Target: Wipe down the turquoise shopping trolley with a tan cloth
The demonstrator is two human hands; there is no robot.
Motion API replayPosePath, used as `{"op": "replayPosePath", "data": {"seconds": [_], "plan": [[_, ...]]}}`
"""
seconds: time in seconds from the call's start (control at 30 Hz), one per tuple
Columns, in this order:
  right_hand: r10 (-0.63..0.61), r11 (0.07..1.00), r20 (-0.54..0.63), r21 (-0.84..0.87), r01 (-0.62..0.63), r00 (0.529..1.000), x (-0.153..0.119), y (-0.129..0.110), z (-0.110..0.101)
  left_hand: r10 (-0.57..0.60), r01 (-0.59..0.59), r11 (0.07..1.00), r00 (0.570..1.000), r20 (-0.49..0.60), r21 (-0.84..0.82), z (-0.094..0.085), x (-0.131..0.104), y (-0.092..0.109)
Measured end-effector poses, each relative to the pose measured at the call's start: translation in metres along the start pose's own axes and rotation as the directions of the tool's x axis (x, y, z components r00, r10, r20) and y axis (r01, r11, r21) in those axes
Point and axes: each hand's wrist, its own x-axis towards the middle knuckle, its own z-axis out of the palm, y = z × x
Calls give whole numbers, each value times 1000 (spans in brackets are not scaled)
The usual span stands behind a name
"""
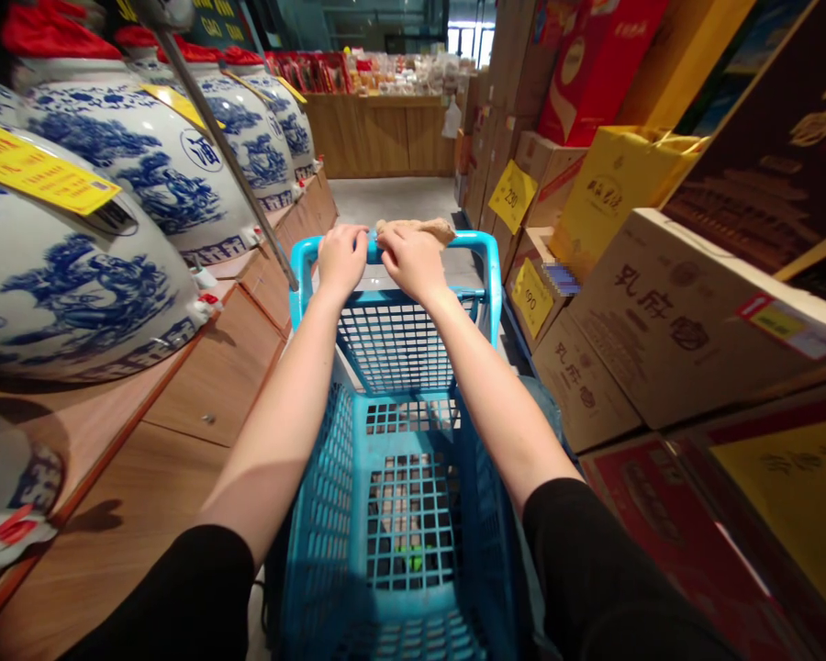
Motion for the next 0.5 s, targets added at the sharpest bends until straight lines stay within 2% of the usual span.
{"op": "replayPosePath", "data": {"seconds": [0.2, 0.27, 0.43, 0.5], "plan": [[211, 976, -111, 75, -203, 971, -5, 34, -6, 13, -13, 1000, 1000, -8, -23, 3, 1, -2], [188, 981, -102, 57, -183, 977, -6, 28, -1, 11, -11, 1000, 1000, 1, -22, 2, 1, -1], [-21, 1000, -34, 14, 22, 999, -4, 1, 7, 3, -3, 1000, 1000, -1, -26, 1, 0, 0], [4, 1000, -29, 9, -4, 1000, -3, 6, 3, 0, 0, 1000, 1000, -4, -24, 1, 0, -1]]}}
